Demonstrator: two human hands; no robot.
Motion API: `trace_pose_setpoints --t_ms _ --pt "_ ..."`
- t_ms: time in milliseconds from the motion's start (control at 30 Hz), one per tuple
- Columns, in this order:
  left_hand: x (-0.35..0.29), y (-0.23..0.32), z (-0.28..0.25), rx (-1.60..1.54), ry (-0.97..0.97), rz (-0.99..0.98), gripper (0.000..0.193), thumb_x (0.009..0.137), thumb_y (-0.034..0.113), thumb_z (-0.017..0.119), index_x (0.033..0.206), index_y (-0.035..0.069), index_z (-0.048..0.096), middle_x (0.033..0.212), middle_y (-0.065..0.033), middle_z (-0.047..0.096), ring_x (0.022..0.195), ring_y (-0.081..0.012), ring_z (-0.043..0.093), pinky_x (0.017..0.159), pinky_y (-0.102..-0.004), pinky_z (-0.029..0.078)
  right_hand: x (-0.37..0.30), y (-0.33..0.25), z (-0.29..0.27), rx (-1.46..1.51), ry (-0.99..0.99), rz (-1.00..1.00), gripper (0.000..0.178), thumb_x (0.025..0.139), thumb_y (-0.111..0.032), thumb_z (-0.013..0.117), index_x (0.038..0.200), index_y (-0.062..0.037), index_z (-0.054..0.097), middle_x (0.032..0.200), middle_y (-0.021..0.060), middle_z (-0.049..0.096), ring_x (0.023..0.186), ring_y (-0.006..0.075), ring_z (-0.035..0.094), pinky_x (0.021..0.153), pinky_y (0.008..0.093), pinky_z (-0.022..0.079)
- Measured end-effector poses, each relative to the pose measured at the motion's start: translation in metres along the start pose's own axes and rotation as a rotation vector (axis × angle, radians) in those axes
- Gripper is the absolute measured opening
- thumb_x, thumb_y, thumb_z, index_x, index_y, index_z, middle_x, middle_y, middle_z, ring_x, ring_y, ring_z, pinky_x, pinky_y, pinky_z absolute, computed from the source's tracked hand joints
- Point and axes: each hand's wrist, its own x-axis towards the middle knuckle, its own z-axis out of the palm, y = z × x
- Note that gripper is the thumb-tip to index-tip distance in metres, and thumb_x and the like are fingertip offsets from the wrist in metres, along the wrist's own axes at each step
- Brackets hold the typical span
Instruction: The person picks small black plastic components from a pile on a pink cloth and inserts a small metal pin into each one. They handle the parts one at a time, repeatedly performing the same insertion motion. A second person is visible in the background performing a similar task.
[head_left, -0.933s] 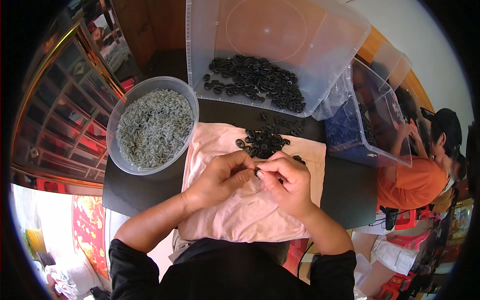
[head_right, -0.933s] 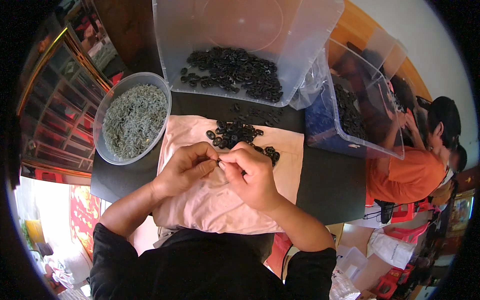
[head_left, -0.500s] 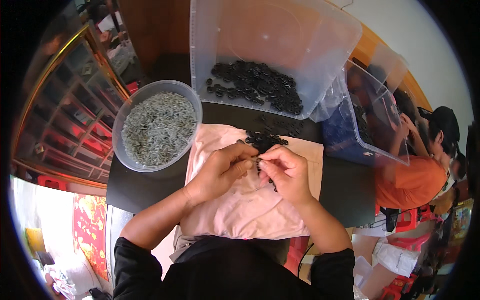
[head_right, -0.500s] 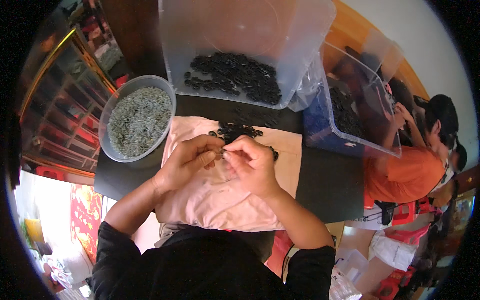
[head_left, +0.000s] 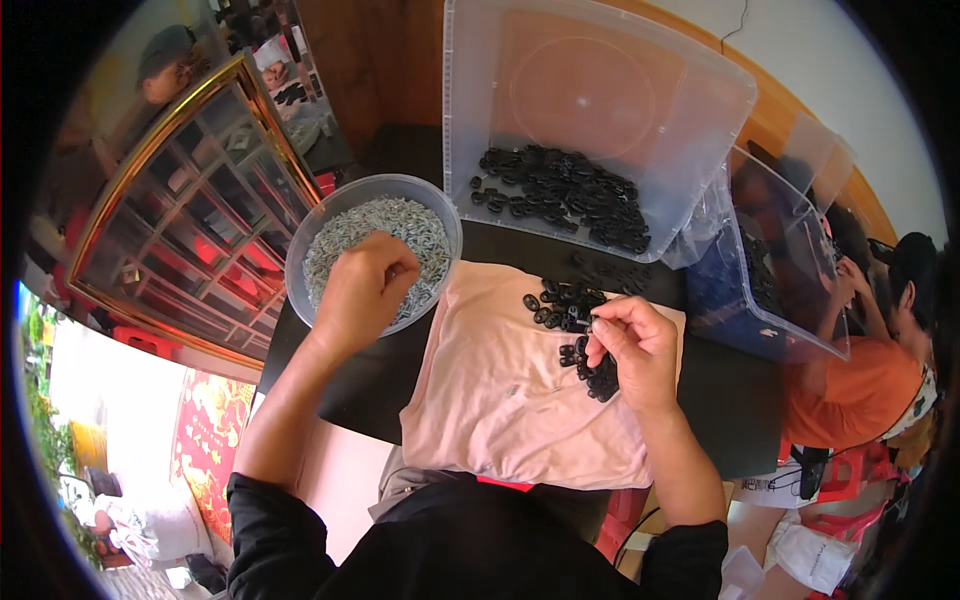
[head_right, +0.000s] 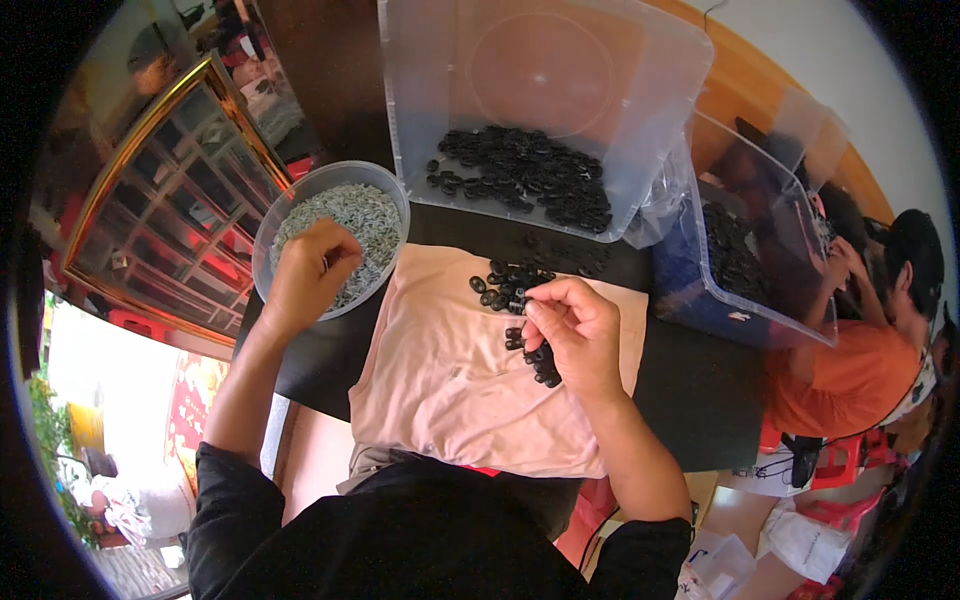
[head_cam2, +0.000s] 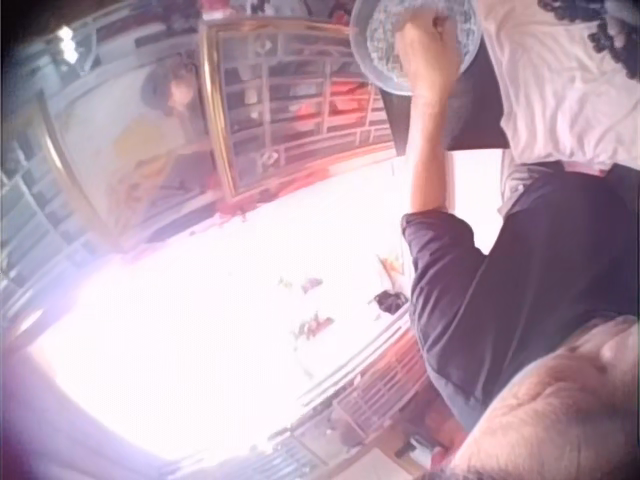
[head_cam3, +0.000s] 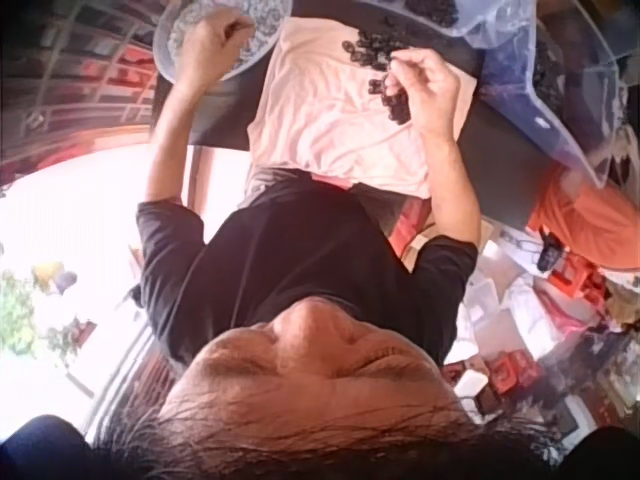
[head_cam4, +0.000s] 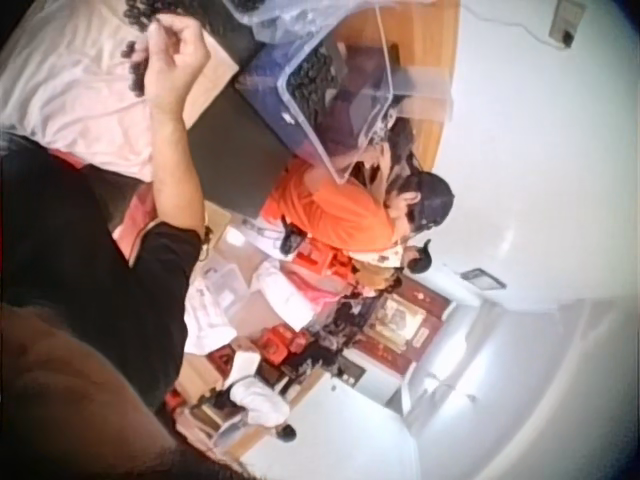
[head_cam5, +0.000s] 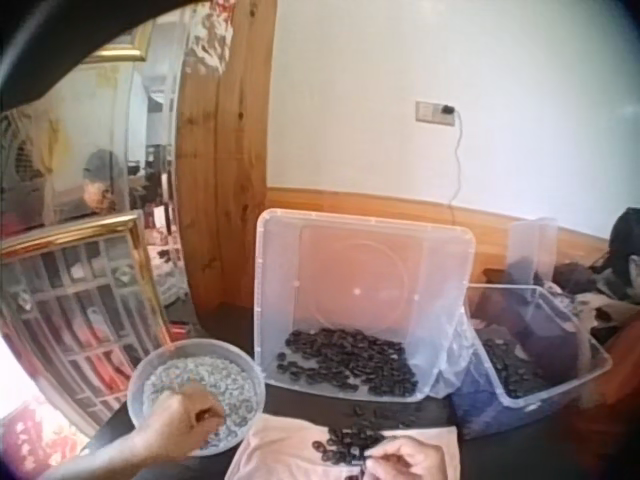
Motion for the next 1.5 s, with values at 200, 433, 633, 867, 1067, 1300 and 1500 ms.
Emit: trace_pose_setpoints --t_ms 200,433,633,867,1067,1300,1500 --pt "0.000 0.051 0.062 -0.065 -0.161 0.263 0.009 0.071 -0.001 0.060 0.080 0.000 0.059 0.083 -0.0133 0.055 0.077 -0.0299 0.060 0.066 -0.0375 0.049 0.007 0.000 -0.009 0.044 0.026 0.003 0.005 0.085 -0.001 0.058 0.089 0.0027 0.058 0.067 0.0063 0.059 0.054 0.0102 0.056 0.050 0.0216 0.048" --pt "0.022 0.040 0.110 0.257 -0.191 0.371 0.012 0.068 0.000 0.062 0.079 0.001 0.057 0.085 -0.0123 0.050 0.084 -0.0307 0.056 0.068 -0.0389 0.046 0.005 -0.001 -0.009 0.067 0.023 0.023 0.006 0.085 -0.002 0.059 0.089 0.0022 0.059 0.068 0.0051 0.059 0.056 0.0084 0.056 0.050 0.0210 0.049" --pt "0.017 0.042 0.099 0.069 -0.230 0.237 0.012 0.068 -0.001 0.062 0.079 0.001 0.057 0.082 -0.0115 0.054 0.077 -0.0286 0.059 0.065 -0.0361 0.048 0.003 -0.002 -0.008 0.061 -0.005 0.025 0.006 0.085 -0.002 0.060 0.089 0.0016 0.059 0.068 0.0041 0.059 0.057 0.0071 0.056 0.050 0.0200 0.048" --pt "-0.001 0.058 0.095 -0.975 -0.402 -0.285 0.018 0.083 -0.002 0.059 0.101 -0.001 0.061 0.082 -0.0010 0.057 0.074 -0.0082 0.058 0.067 -0.0209 0.049 -0.005 -0.009 0.001 0.031 -0.056 -0.002 0.005 0.086 0.001 0.058 0.090 0.0019 0.057 0.074 0.0032 0.057 0.059 0.0064 0.056 0.052 0.0199 0.047" --pt "-0.008 0.047 0.101 -1.459 -0.497 -0.538 0.020 0.086 0.003 0.060 0.106 0.001 0.060 0.085 -0.0050 0.061 0.073 -0.0097 0.059 0.067 -0.0219 0.050 -0.010 -0.011 0.005 -0.017 -0.080 -0.040 0.007 0.085 0.002 0.057 0.092 0.0029 0.055 0.078 0.0025 0.054 0.061 0.0058 0.054 0.052 0.0189 0.045" --pt "-0.006 0.048 0.105 -1.619 -0.559 -0.524 0.013 0.089 0.004 0.055 0.102 0.002 0.054 0.085 -0.0080 0.062 0.075 -0.0130 0.060 0.068 -0.0246 0.051 -0.010 -0.012 0.005 0.004 -0.066 -0.047 0.007 0.085 0.003 0.057 0.092 0.0040 0.055 0.078 0.0028 0.053 0.062 0.0059 0.054 0.052 0.0193 0.045" --pt "-0.005 0.045 0.100 -1.534 -0.581 -0.438 0.013 0.092 0.006 0.050 0.104 0.002 0.050 0.086 -0.0106 0.062 0.075 -0.0173 0.063 0.066 -0.0261 0.051 -0.009 -0.012 0.005 0.022 -0.050 -0.043 0.008 0.085 0.004 0.056 0.092 0.0038 0.055 0.080 0.0031 0.053 0.062 0.0061 0.053 0.053 0.0195 0.045"
